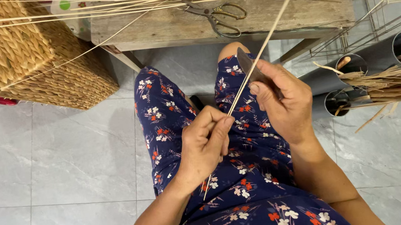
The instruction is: The person sits on the floor and uses a knife to sharpen the ends of thin wooden sticks. They repeatedly pick up sticks, hold them against the blade, and scrape the wood to create a point, then place the sharpened sticks on a wooden board.
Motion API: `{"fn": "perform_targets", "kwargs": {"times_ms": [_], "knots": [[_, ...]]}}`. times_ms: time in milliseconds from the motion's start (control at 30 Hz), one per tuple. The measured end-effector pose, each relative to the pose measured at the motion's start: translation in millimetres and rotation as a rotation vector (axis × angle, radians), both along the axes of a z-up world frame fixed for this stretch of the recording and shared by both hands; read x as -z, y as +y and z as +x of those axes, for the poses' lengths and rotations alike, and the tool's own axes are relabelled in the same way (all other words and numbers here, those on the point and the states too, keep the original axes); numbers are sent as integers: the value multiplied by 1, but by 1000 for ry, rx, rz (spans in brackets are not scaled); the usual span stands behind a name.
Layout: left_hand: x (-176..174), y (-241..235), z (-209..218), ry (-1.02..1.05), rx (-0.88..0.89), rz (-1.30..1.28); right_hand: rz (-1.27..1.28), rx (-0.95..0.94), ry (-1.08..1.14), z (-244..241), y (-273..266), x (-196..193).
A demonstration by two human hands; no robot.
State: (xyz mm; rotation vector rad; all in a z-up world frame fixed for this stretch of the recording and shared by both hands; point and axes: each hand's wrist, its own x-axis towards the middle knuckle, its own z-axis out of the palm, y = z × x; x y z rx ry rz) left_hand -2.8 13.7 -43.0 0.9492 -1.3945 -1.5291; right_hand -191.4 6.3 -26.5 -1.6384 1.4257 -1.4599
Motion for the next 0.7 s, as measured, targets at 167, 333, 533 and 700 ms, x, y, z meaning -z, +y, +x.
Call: {"fn": "perform_targets", "kwargs": {"times_ms": [167, 333, 533, 700], "knots": [[7, 5, 9, -20, 20, -3, 17, 44, -72, -7, -5, 12], [17, 10, 17, -1, 47, 75, 47, 72, -213, -25, -13, 6], [27, -8, 16, 52, -19, 179, 303, -144, -617, -17, -22, 11], [37, -11, 9, 40, 45, 233, 370, -222, -602, -3, -28, 41]]}}
